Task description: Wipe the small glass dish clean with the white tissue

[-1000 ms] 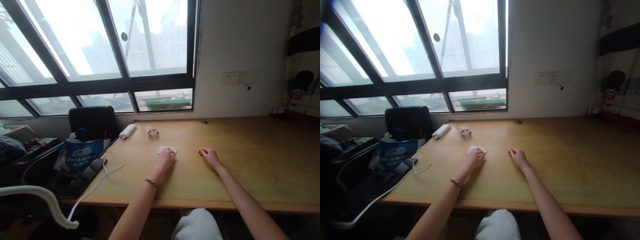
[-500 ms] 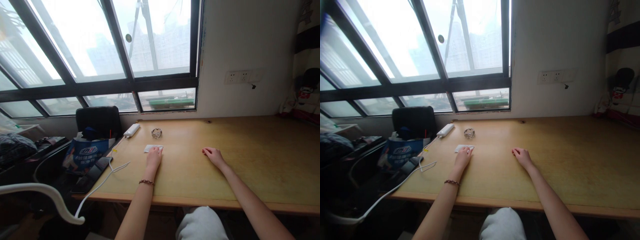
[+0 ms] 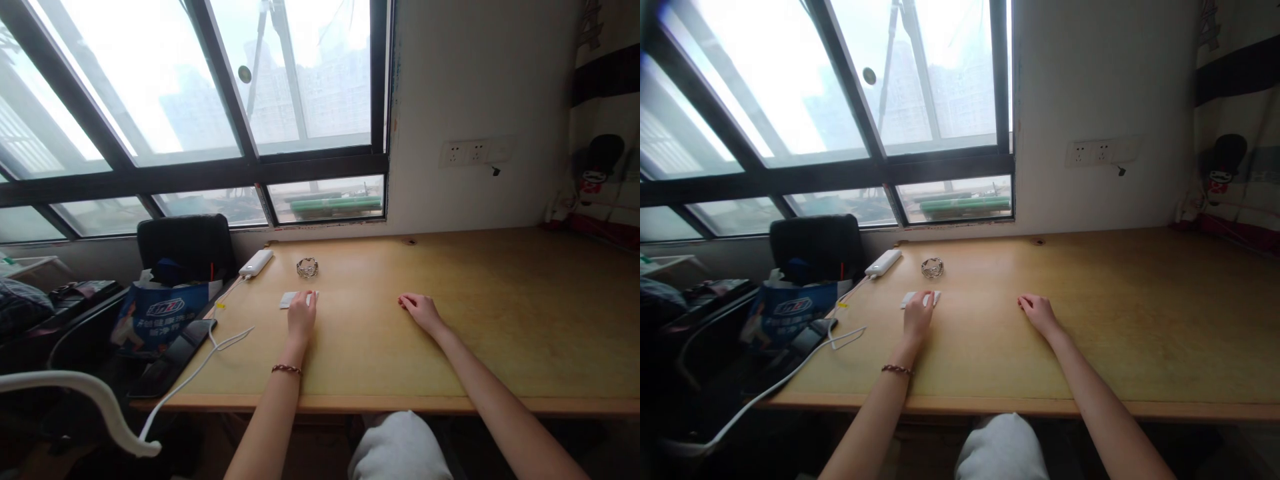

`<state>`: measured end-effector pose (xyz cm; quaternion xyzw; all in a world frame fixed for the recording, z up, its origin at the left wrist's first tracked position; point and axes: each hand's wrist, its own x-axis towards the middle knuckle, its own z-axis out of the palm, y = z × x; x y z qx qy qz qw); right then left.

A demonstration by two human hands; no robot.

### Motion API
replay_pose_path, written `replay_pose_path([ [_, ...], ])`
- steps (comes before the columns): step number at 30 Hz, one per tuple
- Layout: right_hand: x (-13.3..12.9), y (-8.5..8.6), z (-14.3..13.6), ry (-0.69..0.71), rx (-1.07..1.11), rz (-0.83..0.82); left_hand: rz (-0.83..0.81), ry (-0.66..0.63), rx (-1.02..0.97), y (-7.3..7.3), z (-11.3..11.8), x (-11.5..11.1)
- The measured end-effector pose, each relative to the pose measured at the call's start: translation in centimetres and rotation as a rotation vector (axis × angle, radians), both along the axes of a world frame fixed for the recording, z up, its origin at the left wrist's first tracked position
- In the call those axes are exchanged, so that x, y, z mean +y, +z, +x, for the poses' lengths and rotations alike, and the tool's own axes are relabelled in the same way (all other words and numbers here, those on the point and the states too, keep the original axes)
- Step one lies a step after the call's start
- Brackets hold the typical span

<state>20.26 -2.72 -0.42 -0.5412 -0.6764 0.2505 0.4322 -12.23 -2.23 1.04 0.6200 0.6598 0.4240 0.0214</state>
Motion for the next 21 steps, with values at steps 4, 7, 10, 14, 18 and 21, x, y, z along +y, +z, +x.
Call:
replay_pose_path([
  [4,-0.1,0.7,-1.9,-0.015,0.216,0.031,0.014,-0.262,-0.565,0.6,3.6,0.6],
  [7,0.6,1.4,-5.2,0.020,0.480,0.014,-0.096,-0.549,-0.975,1.0,8.5,1.6],
  [10,1.5,1.5,-8.9,0.121,0.615,-0.068,-0.207,-0.679,-1.187,0.8,13.3,2.5],
  [14,1.9,0.6,-11.5,-0.038,0.558,-0.078,-0.296,-0.614,-1.093,-0.7,15.9,2.9],
  [18,1.3,-0.2,-11.5,-0.038,0.463,-0.095,-0.372,-0.615,-0.990,-1.9,15.3,2.6],
  [21,0.8,-0.1,-11.3,-0.058,0.414,-0.096,-0.367,-0.661,-0.951,-2.1,14.9,2.6],
])
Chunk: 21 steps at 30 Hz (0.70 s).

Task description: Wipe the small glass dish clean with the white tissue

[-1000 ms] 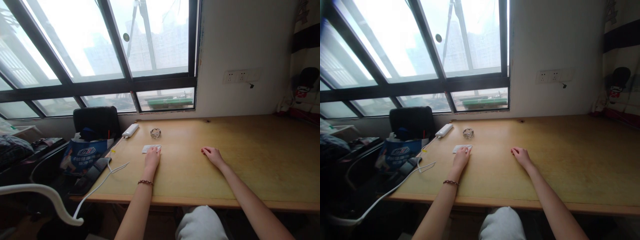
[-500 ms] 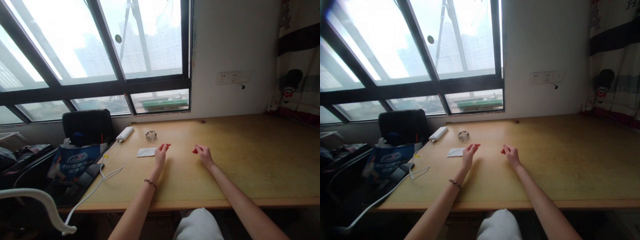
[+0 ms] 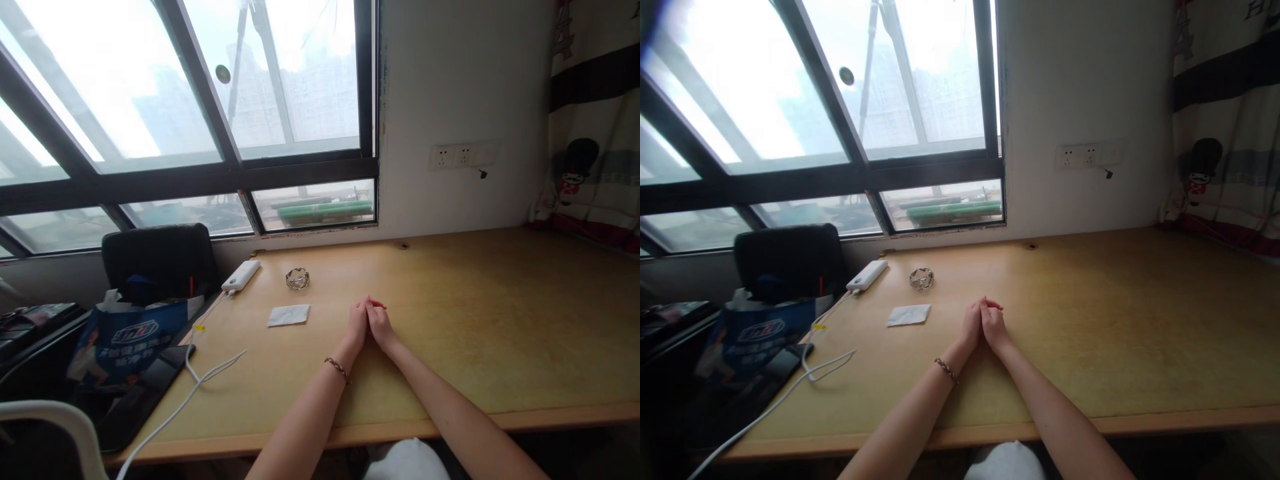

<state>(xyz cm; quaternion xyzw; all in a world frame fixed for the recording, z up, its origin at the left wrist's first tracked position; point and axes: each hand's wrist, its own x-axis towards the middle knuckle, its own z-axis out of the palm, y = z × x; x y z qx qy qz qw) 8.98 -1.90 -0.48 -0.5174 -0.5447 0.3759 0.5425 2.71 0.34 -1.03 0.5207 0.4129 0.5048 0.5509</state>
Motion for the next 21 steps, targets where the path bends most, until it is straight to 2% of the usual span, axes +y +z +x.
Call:
replay_pose_path([
  [7,-0.3,0.5,0.1,-0.008,-0.101,0.060,-0.021,-0.016,0.020,0.3,0.3,0.0],
  [14,-0.4,0.6,0.2,0.045,-0.141,0.110,-0.034,-0.035,0.018,1.1,0.3,-0.4],
  [21,-0.5,0.8,0.2,0.081,-0.157,0.135,-0.029,-0.041,0.016,1.3,0.3,-0.4],
])
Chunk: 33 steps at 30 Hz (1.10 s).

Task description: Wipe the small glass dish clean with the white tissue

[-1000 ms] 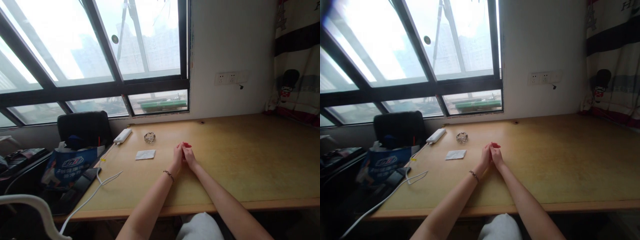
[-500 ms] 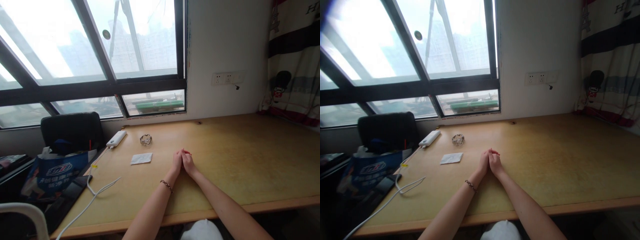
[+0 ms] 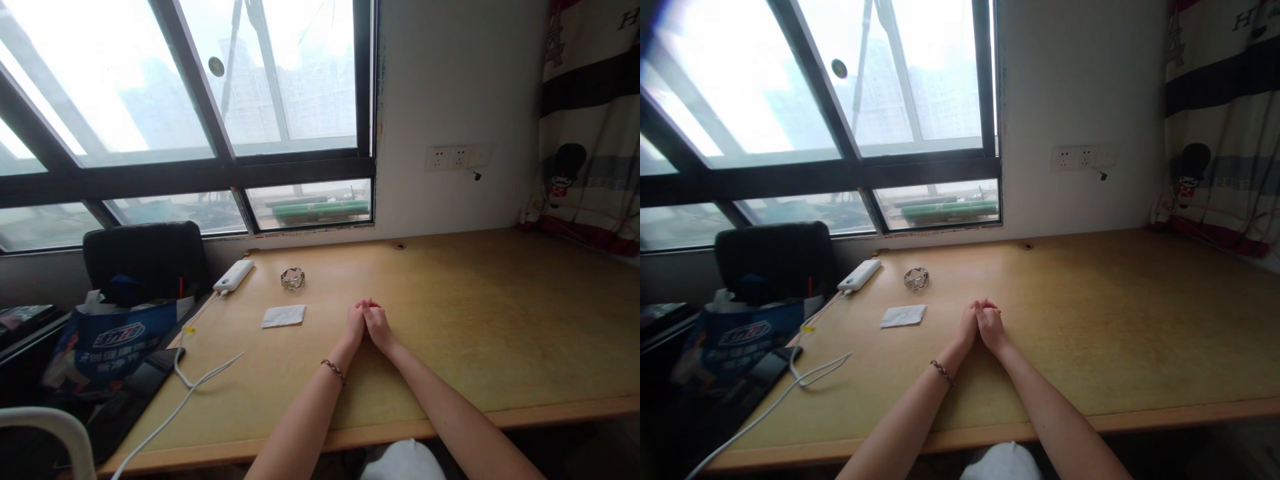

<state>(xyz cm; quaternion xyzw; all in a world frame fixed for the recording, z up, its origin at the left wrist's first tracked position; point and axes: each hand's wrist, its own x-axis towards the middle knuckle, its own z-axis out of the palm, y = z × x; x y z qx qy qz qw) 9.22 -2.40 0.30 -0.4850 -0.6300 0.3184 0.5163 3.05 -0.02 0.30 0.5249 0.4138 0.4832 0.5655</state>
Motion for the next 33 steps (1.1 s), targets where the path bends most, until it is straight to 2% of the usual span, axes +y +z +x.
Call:
replay_pose_path([
  [18,-0.29,0.58,0.03,-0.024,-0.036,0.023,0.007,0.017,0.034,0.12,-0.12,-0.18],
  [33,-0.23,0.28,-0.03,-0.049,-0.103,0.069,0.031,0.011,0.003,-0.25,0.06,0.29],
])
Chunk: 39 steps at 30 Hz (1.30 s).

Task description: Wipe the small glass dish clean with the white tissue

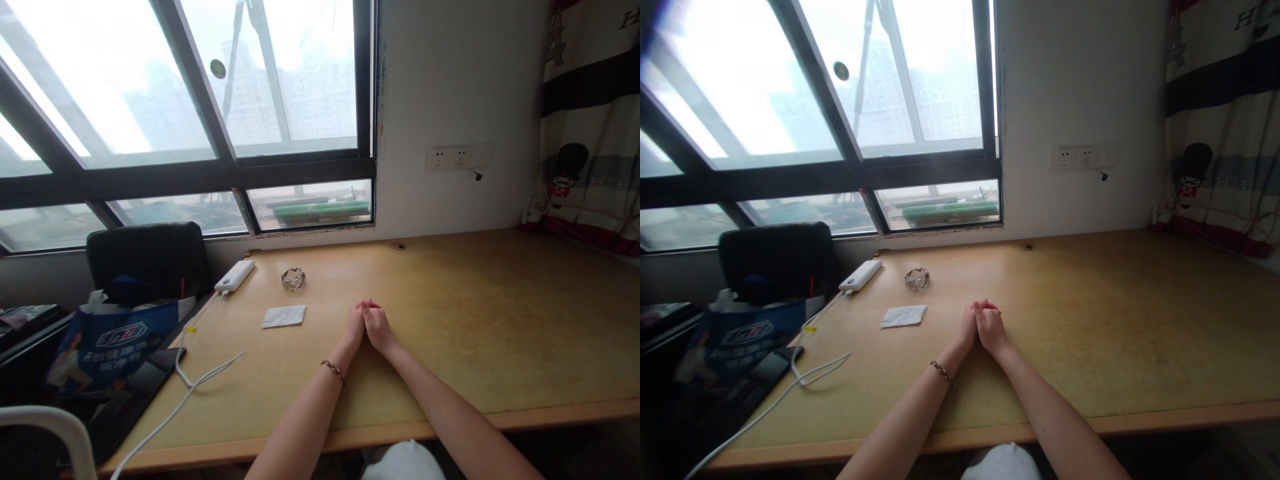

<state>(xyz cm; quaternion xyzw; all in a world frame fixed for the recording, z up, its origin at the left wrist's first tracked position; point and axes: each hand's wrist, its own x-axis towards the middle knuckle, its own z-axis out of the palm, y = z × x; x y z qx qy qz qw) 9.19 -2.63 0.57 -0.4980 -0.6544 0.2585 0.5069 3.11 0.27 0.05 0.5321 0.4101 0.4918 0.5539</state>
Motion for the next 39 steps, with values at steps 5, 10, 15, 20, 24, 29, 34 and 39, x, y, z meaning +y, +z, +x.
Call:
replay_pose_path([
  [5,0.0,-0.1,0.0,-0.012,-0.015,0.009,0.018,-0.004,-0.012,0.1,0.0,-0.1],
  [10,0.0,0.0,0.0,-0.007,-0.013,0.012,-0.004,-0.004,-0.030,0.0,0.0,0.0],
  [15,-0.1,0.2,0.0,-0.005,-0.012,0.006,-0.004,0.001,-0.031,-0.1,0.0,0.1],
  [20,-0.1,0.3,0.1,-0.016,-0.030,-0.001,0.026,-0.001,0.017,0.1,-0.1,0.0],
  [24,-0.2,0.2,0.0,-0.024,-0.041,-0.007,0.052,0.000,0.068,0.2,0.0,-0.1],
  [29,-0.3,0.5,0.1,-0.018,-0.049,0.022,0.077,0.017,0.129,0.5,-0.2,-0.4],
  [34,-0.3,1.1,1.2,-0.059,-0.199,-0.001,0.277,0.252,0.595,1.5,-1.9,-0.5],
  [39,-0.2,1.2,1.7,-0.116,-0.260,-0.052,0.329,0.546,1.110,2.4,-3.6,-0.3],
])
